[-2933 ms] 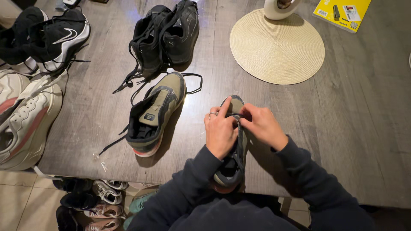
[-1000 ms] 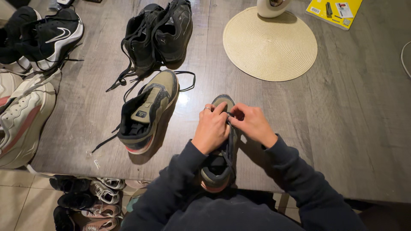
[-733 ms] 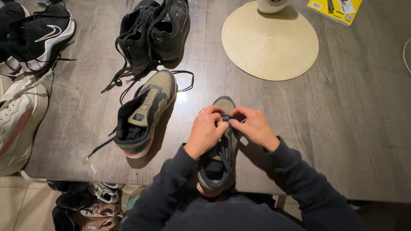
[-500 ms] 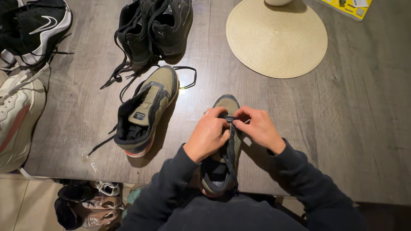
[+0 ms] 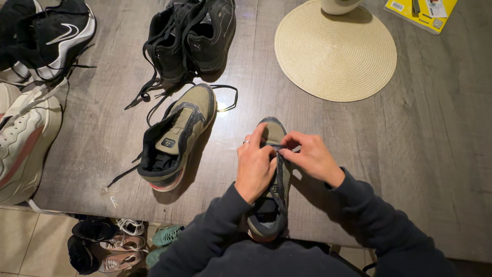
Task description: The person removes the laces from a pair of olive-green sneakers and then re-laces one shoe by threading the laces through the eyelets and tying a knot. The task is performed on a table with other shoes visible nearby.
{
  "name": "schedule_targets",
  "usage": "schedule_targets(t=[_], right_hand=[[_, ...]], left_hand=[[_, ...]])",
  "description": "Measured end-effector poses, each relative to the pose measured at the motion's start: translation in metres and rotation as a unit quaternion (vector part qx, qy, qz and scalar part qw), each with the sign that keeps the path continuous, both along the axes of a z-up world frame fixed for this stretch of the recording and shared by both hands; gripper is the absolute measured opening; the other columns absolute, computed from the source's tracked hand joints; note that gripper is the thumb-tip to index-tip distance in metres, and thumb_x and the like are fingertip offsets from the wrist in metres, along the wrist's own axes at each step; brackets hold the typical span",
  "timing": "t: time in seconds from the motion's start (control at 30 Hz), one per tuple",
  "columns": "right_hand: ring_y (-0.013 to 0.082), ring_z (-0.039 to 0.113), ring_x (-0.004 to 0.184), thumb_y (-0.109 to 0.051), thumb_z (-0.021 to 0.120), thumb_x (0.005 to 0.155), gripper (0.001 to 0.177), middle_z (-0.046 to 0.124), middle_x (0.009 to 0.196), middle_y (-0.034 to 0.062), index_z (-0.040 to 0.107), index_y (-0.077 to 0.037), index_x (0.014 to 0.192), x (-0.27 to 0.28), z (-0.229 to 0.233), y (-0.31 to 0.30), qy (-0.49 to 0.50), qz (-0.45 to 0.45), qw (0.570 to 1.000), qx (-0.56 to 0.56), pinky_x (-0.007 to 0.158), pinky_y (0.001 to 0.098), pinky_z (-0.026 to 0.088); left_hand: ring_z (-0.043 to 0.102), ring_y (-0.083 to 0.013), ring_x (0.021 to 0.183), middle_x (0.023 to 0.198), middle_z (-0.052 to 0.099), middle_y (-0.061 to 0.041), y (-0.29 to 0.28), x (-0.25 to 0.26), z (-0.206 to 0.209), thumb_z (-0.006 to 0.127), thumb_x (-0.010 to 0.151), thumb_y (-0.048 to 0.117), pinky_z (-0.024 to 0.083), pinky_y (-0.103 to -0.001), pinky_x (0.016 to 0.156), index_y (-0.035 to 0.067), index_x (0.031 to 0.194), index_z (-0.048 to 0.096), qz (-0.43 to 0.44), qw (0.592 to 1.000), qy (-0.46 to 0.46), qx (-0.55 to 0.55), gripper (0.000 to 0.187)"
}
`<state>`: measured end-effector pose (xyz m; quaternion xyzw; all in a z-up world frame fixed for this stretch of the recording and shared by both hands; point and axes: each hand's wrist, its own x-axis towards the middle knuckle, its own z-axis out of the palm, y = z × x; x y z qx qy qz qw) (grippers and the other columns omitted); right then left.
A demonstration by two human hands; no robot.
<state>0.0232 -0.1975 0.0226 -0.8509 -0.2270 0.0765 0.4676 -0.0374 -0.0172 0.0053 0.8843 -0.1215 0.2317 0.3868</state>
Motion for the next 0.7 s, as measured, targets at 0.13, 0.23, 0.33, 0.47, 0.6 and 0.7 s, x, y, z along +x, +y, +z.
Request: schedule_targets(t=[0.13,0.23,0.33,0.47,0.6,0.7], right_hand=[[0.0177,0.075,0.075,-0.016,0.074,0.084,0.021,0.076,0.082,0.0110,0.070,0.000,0.097,0.004,0.004,0.000,-0.035,0.021,0.999,0.008,0.070,0.0309,0.058],[0.0191,0.076,0.074,-0.018,0.074,0.085,0.022,0.076,0.082,0.0113,0.070,0.000,0.097,0.000,0.001,0.002,-0.029,0.012,0.999,-0.012,0.068,0.0317,0.059],[0.0213,0.075,0.072,-0.020,0.074,0.085,0.023,0.076,0.082,0.0119,0.070,-0.001,0.097,0.002,-0.001,0.005,-0.034,-0.008,0.999,-0.033,0.066,0.0330,0.059],[0.0222,0.075,0.075,-0.019,0.074,0.084,0.022,0.075,0.083,0.0128,0.070,-0.001,0.096,-0.001,-0.002,0.007,-0.073,-0.001,0.997,-0.034,0.069,0.0335,0.059],[0.0230,0.075,0.074,-0.018,0.074,0.082,0.023,0.075,0.081,0.0129,0.070,0.000,0.096,0.002,-0.001,0.006,-0.065,0.002,0.997,-0.029,0.070,0.0340,0.059],[0.0235,0.075,0.074,-0.018,0.073,0.083,0.022,0.075,0.083,0.0128,0.070,0.000,0.096,0.001,0.000,0.005,-0.056,0.006,0.998,-0.033,0.071,0.0339,0.059]], left_hand=[[0.057,-0.0313,0.111,0.145,0.052,-0.016,-0.003,0.002,0.000,0.076,0.072,0.009,0.043,-0.048,0.090,0.003,0.082,0.073,0.007,1.000,0.007,-0.021,0.012],[0.055,-0.0303,0.113,0.139,0.057,-0.009,-0.003,0.002,-0.007,0.074,0.075,0.009,0.039,-0.048,0.091,0.004,0.081,0.073,0.014,0.997,0.060,-0.047,0.007],[0.051,-0.0316,0.119,0.134,0.058,-0.007,-0.002,0.005,-0.014,0.073,0.075,0.012,0.035,-0.049,0.094,0.005,0.073,0.068,0.011,0.996,0.073,-0.054,0.009],[0.050,-0.0287,0.118,0.129,0.058,-0.005,-0.002,0.010,-0.020,0.070,0.078,0.016,0.035,-0.047,0.097,0.005,0.073,0.067,0.002,0.989,0.122,-0.083,0.012],[0.050,-0.0285,0.119,0.126,0.058,-0.005,0.006,0.016,-0.021,0.070,0.080,0.017,0.034,-0.046,0.101,0.005,0.073,0.067,-0.032,0.983,0.143,-0.112,0.014],[0.052,-0.0300,0.120,0.126,0.059,-0.007,0.018,0.015,-0.016,0.070,0.081,0.018,0.039,-0.043,0.103,0.004,0.074,0.067,-0.082,0.965,0.176,-0.176,0.016]])
